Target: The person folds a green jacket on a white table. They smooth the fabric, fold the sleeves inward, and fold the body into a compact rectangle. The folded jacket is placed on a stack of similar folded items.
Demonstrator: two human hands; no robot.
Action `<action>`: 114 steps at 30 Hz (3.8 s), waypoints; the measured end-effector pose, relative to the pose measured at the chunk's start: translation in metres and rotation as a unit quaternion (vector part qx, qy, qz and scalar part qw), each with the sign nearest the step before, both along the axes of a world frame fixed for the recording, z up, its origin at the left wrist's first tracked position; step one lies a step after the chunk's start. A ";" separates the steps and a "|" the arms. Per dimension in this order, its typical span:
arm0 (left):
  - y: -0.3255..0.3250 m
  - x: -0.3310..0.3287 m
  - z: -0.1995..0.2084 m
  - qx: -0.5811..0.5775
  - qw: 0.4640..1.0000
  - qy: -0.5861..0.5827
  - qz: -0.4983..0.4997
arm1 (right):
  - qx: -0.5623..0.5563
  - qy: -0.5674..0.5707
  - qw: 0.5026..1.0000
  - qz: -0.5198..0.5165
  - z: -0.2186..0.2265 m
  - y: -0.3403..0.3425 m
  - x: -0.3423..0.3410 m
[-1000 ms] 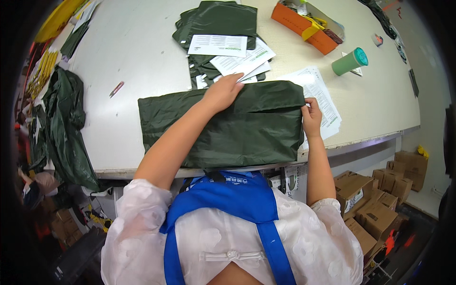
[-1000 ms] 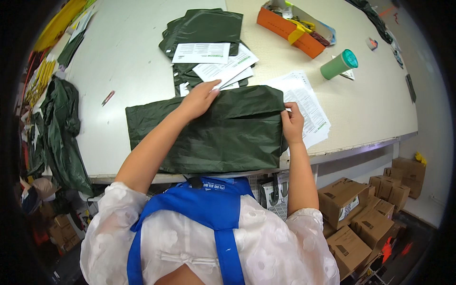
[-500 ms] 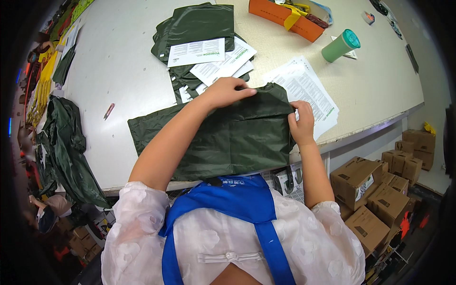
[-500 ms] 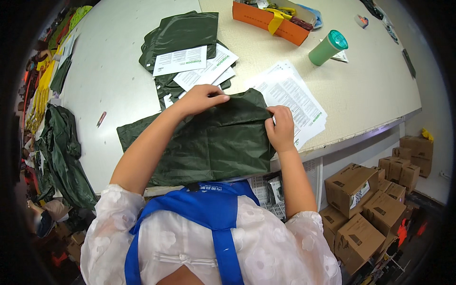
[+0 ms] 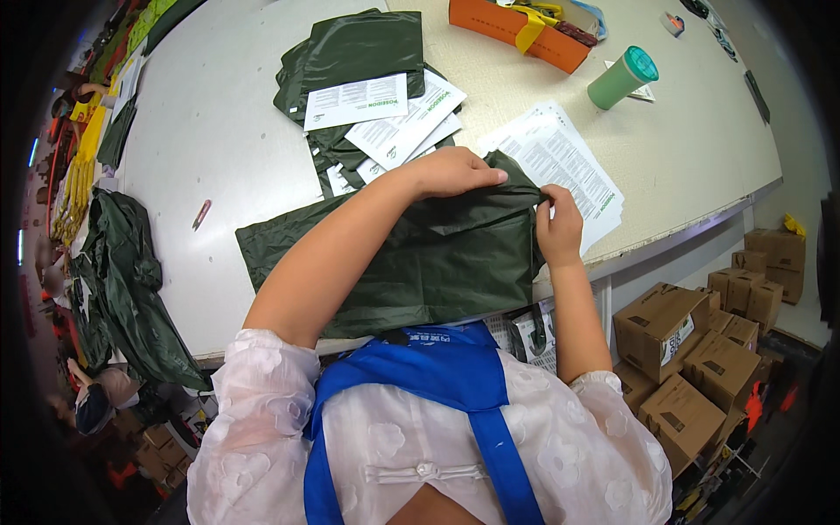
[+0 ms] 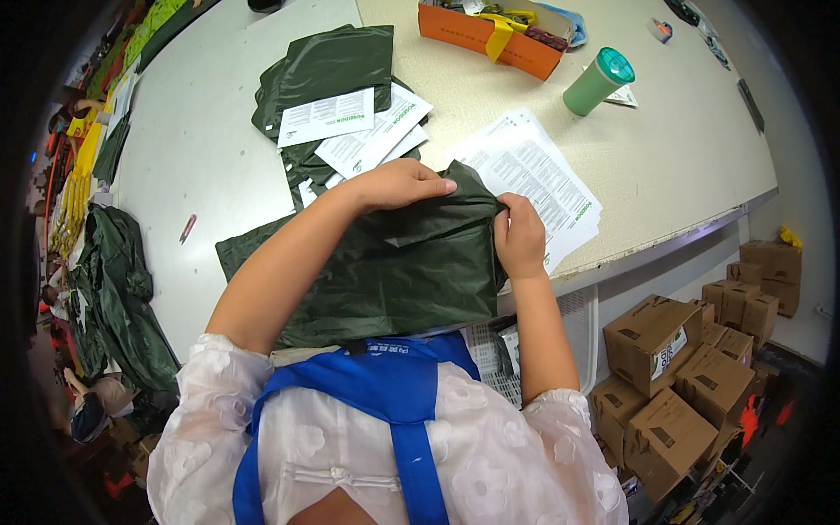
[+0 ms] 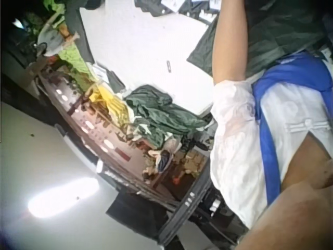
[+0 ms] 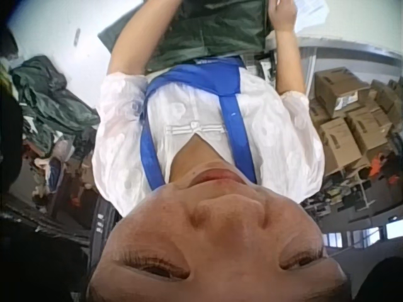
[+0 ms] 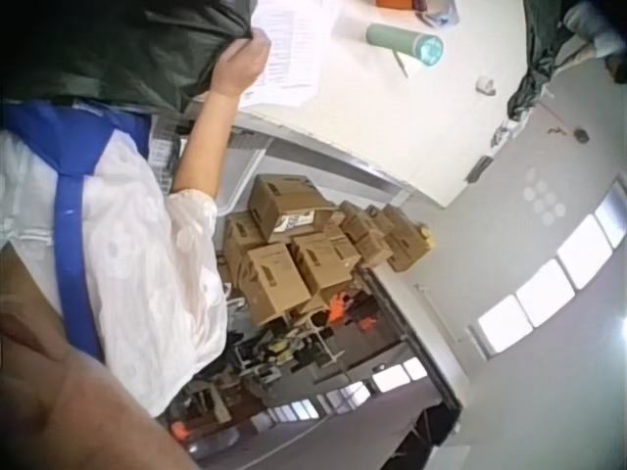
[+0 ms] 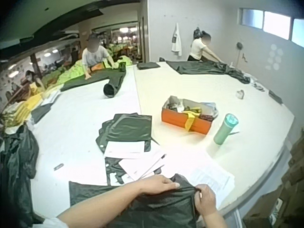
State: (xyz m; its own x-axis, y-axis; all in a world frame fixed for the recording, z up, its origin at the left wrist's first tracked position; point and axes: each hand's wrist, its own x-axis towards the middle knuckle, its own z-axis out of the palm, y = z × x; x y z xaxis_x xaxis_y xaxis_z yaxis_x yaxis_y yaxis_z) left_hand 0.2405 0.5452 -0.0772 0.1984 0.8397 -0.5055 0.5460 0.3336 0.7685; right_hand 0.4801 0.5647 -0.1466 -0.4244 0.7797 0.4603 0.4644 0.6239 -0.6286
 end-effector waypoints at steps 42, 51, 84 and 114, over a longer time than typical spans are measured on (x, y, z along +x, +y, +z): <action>0.011 0.014 0.010 0.084 0.986 0.112 -0.090 | -0.383 0.105 0.915 -0.065 0.006 -0.023 0.011; 0.004 0.022 0.019 0.142 0.980 0.101 -0.097 | -0.306 0.020 0.952 0.005 0.023 -0.043 -0.014; -0.384 -0.089 -0.076 0.228 0.803 0.427 0.349 | 0.080 -0.189 0.973 -0.108 0.018 -0.021 -0.082; -0.199 -0.029 0.094 0.146 0.913 -0.248 0.291 | -0.658 0.349 0.656 0.125 -0.033 -0.152 -0.153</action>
State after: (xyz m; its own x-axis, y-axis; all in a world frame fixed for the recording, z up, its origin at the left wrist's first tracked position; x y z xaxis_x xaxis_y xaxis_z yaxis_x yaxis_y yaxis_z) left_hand 0.2113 0.3461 0.0166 -0.1795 0.9604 -0.2132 -0.0969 0.1984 0.9753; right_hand 0.3268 0.4126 -0.1801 -0.6585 0.6433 -0.3906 -0.2363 -0.6695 -0.7042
